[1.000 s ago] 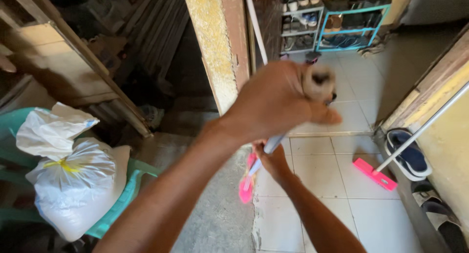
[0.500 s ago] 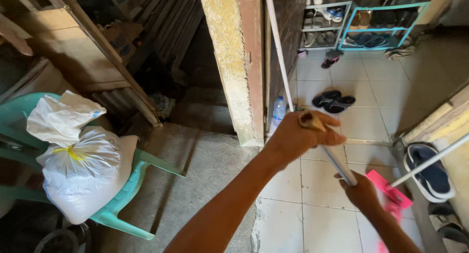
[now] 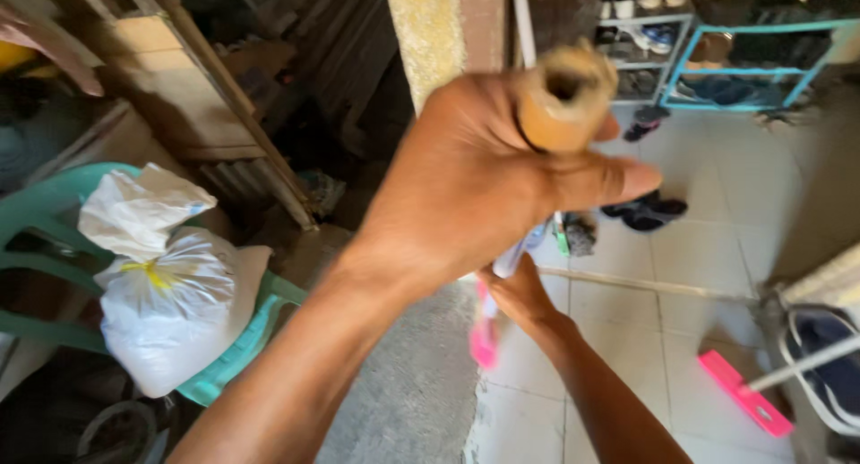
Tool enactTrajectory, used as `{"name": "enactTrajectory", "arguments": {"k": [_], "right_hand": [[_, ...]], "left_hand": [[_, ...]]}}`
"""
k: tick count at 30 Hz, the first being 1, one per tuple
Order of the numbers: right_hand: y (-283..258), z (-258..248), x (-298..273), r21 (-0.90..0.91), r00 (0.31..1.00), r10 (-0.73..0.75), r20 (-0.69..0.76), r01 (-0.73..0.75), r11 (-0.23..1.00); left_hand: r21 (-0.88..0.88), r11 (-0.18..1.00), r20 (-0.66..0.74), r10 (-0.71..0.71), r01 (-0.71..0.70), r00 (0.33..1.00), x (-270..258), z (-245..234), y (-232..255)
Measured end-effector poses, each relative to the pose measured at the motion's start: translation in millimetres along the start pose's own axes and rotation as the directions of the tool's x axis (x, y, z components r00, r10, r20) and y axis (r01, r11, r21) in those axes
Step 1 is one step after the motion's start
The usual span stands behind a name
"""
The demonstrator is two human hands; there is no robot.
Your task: The person sweeps a tiled floor area using a broom with a pink head and a long handle. The person moves the broom back and forth across the floor near a parked scooter and a child's bicycle.
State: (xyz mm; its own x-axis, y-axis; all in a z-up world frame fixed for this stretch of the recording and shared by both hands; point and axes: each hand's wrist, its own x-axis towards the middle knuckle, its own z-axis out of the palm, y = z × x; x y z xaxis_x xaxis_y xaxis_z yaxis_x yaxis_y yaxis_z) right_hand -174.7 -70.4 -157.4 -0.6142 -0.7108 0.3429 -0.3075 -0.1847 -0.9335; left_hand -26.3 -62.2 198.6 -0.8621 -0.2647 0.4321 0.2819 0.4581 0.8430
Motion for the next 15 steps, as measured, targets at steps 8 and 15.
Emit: {"name": "enactTrajectory", "arguments": {"k": [8,15], "right_hand": [[96,-124,-25,-0.593,0.995,0.089,0.052,-0.041,0.805],[127,-70,-7,-0.451,0.974,0.200,0.104,-0.133,0.883]], "left_hand": [[-0.167,0.935,-0.233,-0.347,0.314,0.909,-25,5,-104],[-0.109,0.880,-0.292,-0.474,0.463,0.831,-36,-2,-125]]}}
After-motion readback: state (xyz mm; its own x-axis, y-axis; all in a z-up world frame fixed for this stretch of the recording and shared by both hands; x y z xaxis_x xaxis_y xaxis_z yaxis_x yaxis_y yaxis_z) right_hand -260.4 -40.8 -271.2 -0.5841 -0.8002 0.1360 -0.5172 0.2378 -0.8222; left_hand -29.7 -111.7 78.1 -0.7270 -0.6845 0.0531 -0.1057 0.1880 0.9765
